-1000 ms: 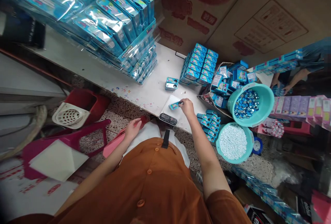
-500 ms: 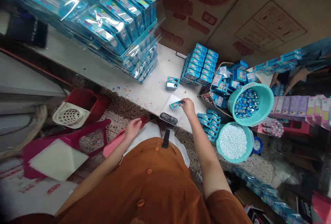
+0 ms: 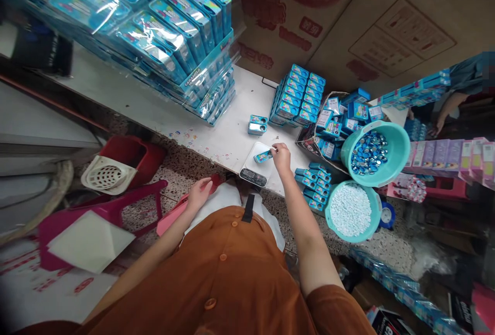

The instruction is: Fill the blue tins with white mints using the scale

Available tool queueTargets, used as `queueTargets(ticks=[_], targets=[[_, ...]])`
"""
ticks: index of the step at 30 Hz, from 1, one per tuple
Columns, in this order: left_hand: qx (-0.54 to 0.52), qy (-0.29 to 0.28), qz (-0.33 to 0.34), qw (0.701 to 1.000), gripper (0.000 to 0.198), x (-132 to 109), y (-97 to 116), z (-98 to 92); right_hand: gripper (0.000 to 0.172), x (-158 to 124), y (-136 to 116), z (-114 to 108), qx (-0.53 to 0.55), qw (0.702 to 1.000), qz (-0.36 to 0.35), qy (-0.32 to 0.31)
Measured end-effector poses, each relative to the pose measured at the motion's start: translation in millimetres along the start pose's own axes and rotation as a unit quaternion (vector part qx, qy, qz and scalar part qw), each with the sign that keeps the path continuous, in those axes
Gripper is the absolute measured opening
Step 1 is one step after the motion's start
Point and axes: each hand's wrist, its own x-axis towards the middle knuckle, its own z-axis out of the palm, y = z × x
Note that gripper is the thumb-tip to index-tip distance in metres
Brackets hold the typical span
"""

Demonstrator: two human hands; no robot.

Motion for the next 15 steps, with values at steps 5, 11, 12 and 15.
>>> queueTargets(ticks=[5, 11, 12, 15], targets=[[-0.012, -0.005, -0.01, 1.0, 0.036, 3, -3, -1.7, 0.017, 0, 2, 5, -0.007, 1.0, 0.01, -0.001], [0.015, -0.009, 0.018, 1.0, 0.032, 7, 7, -9.7, 0.022, -2, -1, 6, -0.011, 1.0, 0.003, 0.018], [0.03, -0.01, 0.041, 0.999, 0.031, 9, 14, -11.2, 0.023, -4, -1, 4, -0.01, 1.0, 0.004, 0.025], [0.068, -0.037, 0.143, 0.987, 0.029, 22, 52, -9.5, 0.026, -13, -1, -1, 0.004, 0.998, 0.023, 0.057]])
